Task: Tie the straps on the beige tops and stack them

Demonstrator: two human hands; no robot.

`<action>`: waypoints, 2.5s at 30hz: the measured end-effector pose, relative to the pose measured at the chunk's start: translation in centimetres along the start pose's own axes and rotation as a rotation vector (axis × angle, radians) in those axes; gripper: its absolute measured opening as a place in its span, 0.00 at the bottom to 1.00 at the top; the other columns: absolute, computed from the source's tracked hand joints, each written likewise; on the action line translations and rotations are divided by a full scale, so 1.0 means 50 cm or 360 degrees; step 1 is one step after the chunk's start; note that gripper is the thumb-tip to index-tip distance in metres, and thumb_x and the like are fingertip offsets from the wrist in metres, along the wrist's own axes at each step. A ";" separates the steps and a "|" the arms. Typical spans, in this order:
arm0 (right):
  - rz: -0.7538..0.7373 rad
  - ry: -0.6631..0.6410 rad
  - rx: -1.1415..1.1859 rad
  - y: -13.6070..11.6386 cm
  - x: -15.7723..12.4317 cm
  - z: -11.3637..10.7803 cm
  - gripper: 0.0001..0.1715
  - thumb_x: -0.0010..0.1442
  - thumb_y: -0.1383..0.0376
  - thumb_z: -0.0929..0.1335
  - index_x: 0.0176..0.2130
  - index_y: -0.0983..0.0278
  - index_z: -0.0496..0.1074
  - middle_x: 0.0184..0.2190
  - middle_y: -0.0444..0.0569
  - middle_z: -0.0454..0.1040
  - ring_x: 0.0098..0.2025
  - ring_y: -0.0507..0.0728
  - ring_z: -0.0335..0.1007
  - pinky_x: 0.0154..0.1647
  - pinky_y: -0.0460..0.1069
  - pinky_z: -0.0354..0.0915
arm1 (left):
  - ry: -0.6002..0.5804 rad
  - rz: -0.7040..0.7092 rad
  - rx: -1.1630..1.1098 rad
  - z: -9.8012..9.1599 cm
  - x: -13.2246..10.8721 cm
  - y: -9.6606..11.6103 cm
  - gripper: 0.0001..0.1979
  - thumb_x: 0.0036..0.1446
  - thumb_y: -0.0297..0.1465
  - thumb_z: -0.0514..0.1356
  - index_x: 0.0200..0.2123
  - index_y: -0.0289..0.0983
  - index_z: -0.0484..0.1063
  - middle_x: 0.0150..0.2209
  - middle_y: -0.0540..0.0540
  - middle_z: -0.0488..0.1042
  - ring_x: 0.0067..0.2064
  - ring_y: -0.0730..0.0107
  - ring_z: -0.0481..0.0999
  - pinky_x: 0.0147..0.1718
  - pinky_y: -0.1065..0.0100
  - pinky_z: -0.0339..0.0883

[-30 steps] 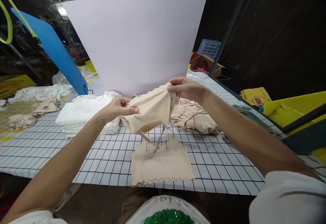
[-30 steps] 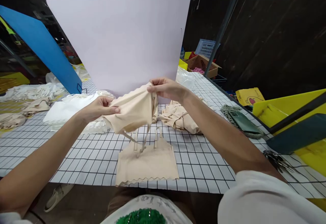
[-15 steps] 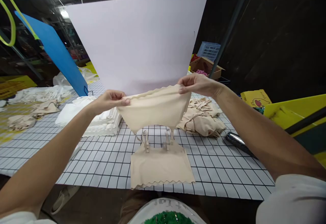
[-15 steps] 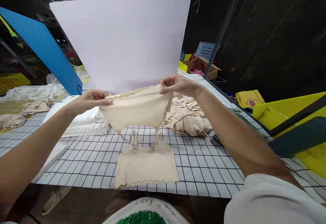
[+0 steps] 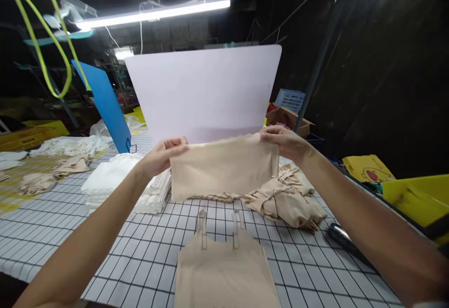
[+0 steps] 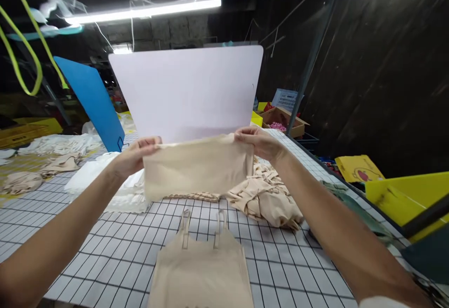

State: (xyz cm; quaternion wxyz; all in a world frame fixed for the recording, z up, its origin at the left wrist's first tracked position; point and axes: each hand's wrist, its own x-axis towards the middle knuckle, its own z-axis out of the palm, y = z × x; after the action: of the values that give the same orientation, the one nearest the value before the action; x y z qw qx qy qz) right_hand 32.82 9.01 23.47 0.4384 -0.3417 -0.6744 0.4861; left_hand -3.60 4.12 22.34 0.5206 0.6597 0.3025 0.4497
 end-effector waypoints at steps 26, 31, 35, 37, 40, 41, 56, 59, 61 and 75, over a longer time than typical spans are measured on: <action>0.0319 0.0077 0.0224 0.085 -0.038 0.016 0.28 0.38 0.48 0.82 0.25 0.65 0.73 0.20 0.42 0.65 0.22 0.48 0.59 0.21 0.46 0.56 | -0.0086 -0.0281 -0.0210 0.049 -0.036 -0.116 0.24 0.48 0.52 0.70 0.31 0.36 0.74 0.26 0.50 0.71 0.24 0.75 0.67 0.23 0.73 0.59; 0.0266 0.0144 0.0220 0.082 -0.049 0.015 0.27 0.37 0.49 0.82 0.24 0.64 0.73 0.19 0.42 0.65 0.21 0.49 0.58 0.21 0.47 0.54 | -0.0182 -0.0446 0.0341 0.043 -0.033 -0.123 0.21 0.49 0.46 0.72 0.34 0.35 0.77 0.24 0.51 0.69 0.24 0.76 0.65 0.20 0.74 0.54; 0.0273 0.0138 0.0167 0.086 -0.058 0.010 0.26 0.40 0.49 0.82 0.23 0.64 0.72 0.19 0.42 0.65 0.21 0.49 0.58 0.22 0.47 0.54 | -0.0160 -0.0334 0.0243 0.037 -0.037 -0.133 0.20 0.56 0.47 0.67 0.30 0.34 0.76 0.26 0.50 0.70 0.26 0.76 0.66 0.23 0.74 0.59; 0.0265 0.0131 0.0157 0.091 -0.060 0.006 0.25 0.42 0.49 0.81 0.24 0.64 0.73 0.20 0.42 0.65 0.22 0.49 0.58 0.22 0.47 0.54 | -0.0084 -0.0264 0.0130 0.037 -0.038 -0.132 0.20 0.56 0.47 0.68 0.30 0.34 0.75 0.26 0.50 0.71 0.27 0.75 0.67 0.25 0.74 0.62; 0.0292 0.0120 0.0141 0.098 -0.057 -0.003 0.24 0.43 0.49 0.81 0.25 0.65 0.75 0.21 0.42 0.66 0.23 0.48 0.59 0.23 0.47 0.55 | 0.0068 -0.0139 -0.0099 0.035 -0.033 -0.124 0.20 0.53 0.46 0.70 0.27 0.35 0.73 0.26 0.50 0.72 0.29 0.75 0.70 0.30 0.73 0.65; 0.0296 0.0127 0.0141 0.099 -0.054 -0.006 0.25 0.43 0.50 0.81 0.26 0.65 0.75 0.22 0.42 0.66 0.23 0.48 0.59 0.24 0.46 0.55 | 0.0104 -0.0119 -0.0143 0.032 -0.029 -0.120 0.20 0.53 0.46 0.70 0.27 0.35 0.73 0.26 0.50 0.72 0.30 0.75 0.70 0.31 0.73 0.66; 0.0131 -0.0148 -0.0334 0.081 -0.021 -0.015 0.24 0.43 0.48 0.81 0.28 0.65 0.80 0.25 0.46 0.75 0.28 0.52 0.66 0.29 0.47 0.59 | -0.0001 0.0017 0.0822 -0.010 -0.009 -0.103 0.16 0.55 0.44 0.68 0.29 0.36 0.79 0.28 0.52 0.76 0.32 0.70 0.72 0.31 0.71 0.63; 0.0014 -0.0141 -0.0669 0.084 -0.005 -0.029 0.24 0.43 0.47 0.80 0.27 0.64 0.80 0.25 0.46 0.75 0.29 0.53 0.66 0.30 0.48 0.59 | 0.0231 0.0216 0.1291 -0.043 0.018 -0.101 0.13 0.49 0.41 0.71 0.29 0.36 0.80 0.27 0.51 0.74 0.34 0.66 0.70 0.37 0.66 0.62; -0.0195 0.0007 -0.0840 0.077 0.005 -0.035 0.22 0.44 0.48 0.80 0.26 0.63 0.79 0.25 0.45 0.74 0.30 0.53 0.65 0.32 0.49 0.59 | 0.0365 0.0248 0.1341 -0.058 0.035 -0.088 0.13 0.47 0.36 0.73 0.35 0.37 0.80 0.27 0.50 0.74 0.39 0.61 0.70 0.45 0.62 0.60; -0.0395 -0.0057 -0.1292 0.253 -0.316 0.125 0.08 0.63 0.63 0.71 0.30 0.59 0.74 0.34 0.49 0.75 0.42 0.62 0.68 0.44 0.59 0.64 | 0.0118 0.0259 0.1456 0.085 -0.270 -0.272 0.02 0.60 0.29 0.61 0.34 0.40 0.75 0.35 0.46 0.77 0.38 0.62 0.75 0.40 0.62 0.70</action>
State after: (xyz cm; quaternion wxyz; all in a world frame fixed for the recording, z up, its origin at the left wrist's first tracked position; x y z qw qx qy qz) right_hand 33.52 -3.49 6.39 0.3118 -0.3945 -0.8545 0.1305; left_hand -4.37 -5.59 5.32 0.1280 0.8266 0.4354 0.3327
